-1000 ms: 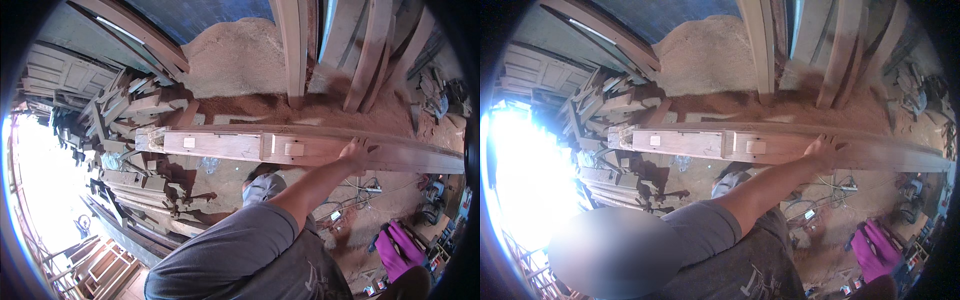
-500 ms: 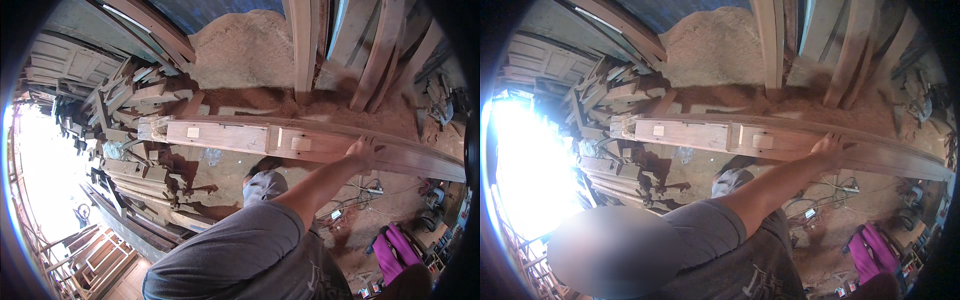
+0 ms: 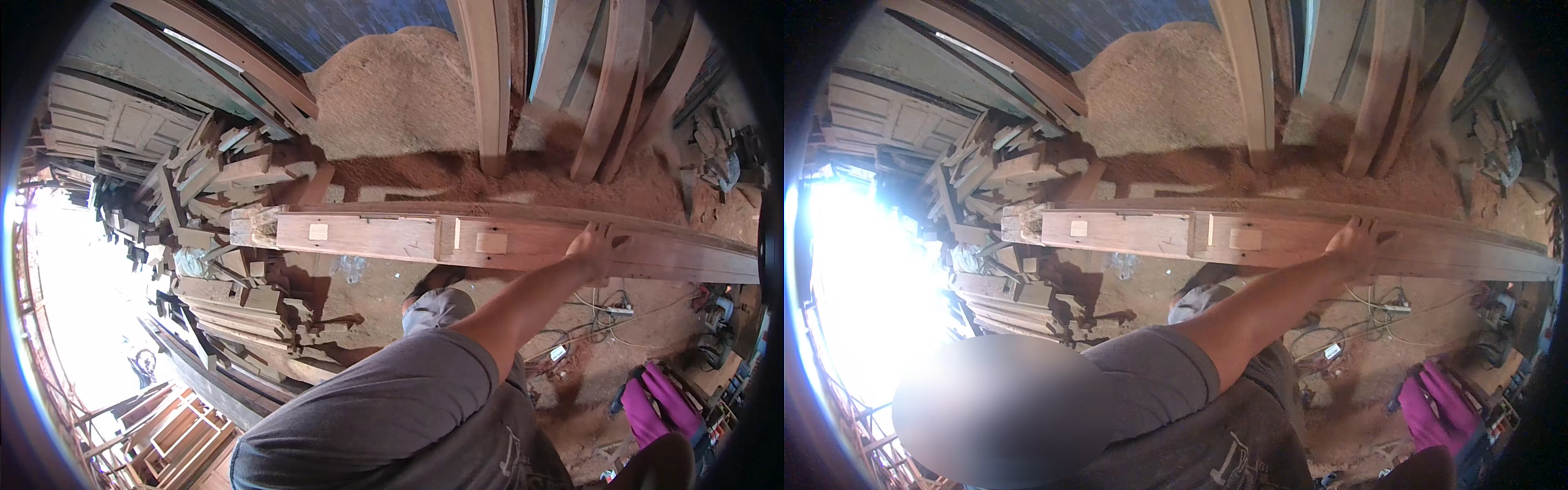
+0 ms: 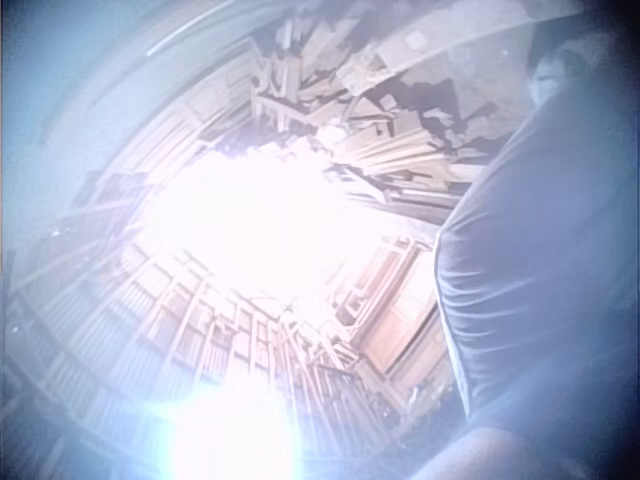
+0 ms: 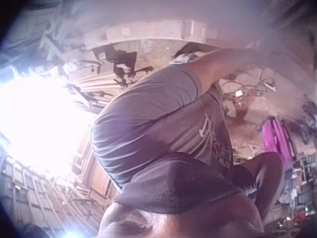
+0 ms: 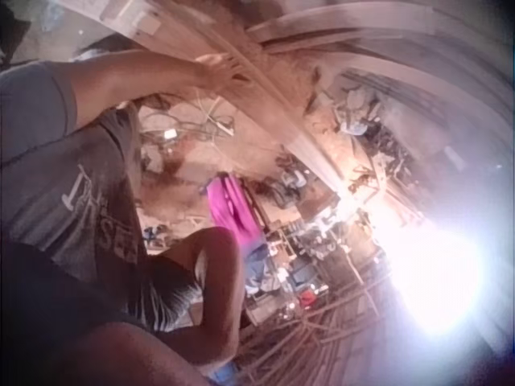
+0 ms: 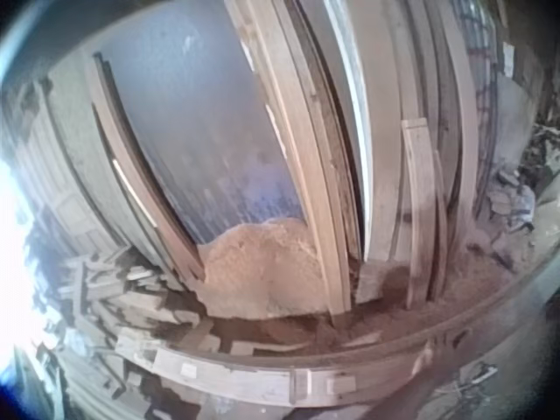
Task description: The person hammers small wooden blocks onto a long plank using a hammer, then uses a ruler and pencil to mark measurements on the plank. The person works in a cluttered workshop with other people present.
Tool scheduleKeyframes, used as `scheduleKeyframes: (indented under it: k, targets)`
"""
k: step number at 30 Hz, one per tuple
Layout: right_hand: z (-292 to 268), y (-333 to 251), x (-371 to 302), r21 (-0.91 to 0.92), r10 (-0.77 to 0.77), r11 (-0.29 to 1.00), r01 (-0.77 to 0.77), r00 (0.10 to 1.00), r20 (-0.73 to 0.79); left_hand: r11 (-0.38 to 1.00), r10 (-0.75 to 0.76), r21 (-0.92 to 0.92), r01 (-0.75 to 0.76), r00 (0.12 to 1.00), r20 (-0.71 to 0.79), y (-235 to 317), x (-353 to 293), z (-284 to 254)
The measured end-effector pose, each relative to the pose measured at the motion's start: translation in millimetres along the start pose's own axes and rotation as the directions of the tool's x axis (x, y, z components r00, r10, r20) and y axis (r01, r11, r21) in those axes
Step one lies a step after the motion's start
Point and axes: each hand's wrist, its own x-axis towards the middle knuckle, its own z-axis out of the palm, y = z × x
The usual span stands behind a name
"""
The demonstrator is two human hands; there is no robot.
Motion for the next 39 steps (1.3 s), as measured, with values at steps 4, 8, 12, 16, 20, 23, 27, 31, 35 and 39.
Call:
scheduleKeyframes:
  k: [4, 8, 12, 16, 20, 23, 27, 31, 35, 39]
  targets:
    - [0, 2, -1, 0.000, 0.002, 1.000, -0.002, 1.000, 0.000, 0.999, -0.020, -0.025, 0.019, 1.000, -0.009, 1, 2, 6]
    - [1, 5, -4, 0.000, 0.007, 1.000, -0.007, 1.000, 0.005, 0.999, -0.011, -0.041, 0.012, 1.000, 0.017, 1, -2, -1]
    - [1, 5, -1, -0.001, 0.005, 1.000, -0.005, 1.000, 0.011, 1.000, 0.002, 0.008, -0.002, 0.999, -0.032, 1, -4, 1]
    - [0, 5, 0, -0.007, 0.006, 1.000, -0.005, 1.000, 0.020, 0.993, -0.018, -0.114, 0.024, 0.998, 0.055, 0, 2, 1]
    - [-1, 4, 2, -0.012, 0.008, 1.000, -0.007, 0.999, 0.031, 0.991, -0.026, -0.126, 0.034, 0.998, 0.060, 0, 2, 3]
    - [0, 5, 5, -0.015, 0.008, 1.000, -0.007, 0.999, 0.044, 0.993, -0.019, -0.119, 0.023, 0.999, 0.038, -1, 6, 10]
    - [-1, 8, 7, -0.017, 0.015, 1.000, -0.014, 0.998, 0.061, 0.993, -0.014, -0.112, 0.018, 0.999, 0.032, -2, 3, 7]
    - [-2, 5, 10, -0.035, 0.029, 0.999, -0.027, 0.998, 0.064, 0.999, -0.004, -0.033, 0.001, 0.996, -0.086, 1, 1, 14]
    - [0, 2, 13, -0.039, 0.022, 0.999, -0.019, 0.995, 0.096, 0.994, -0.023, -0.111, 0.021, 0.999, -0.024, -2, 2, 12]
    - [3, 2, 21, -0.039, 0.025, 0.999, -0.021, 0.993, 0.120, 0.991, -0.004, -0.132, 0.001, 1.000, -0.026, -1, 0, 13]
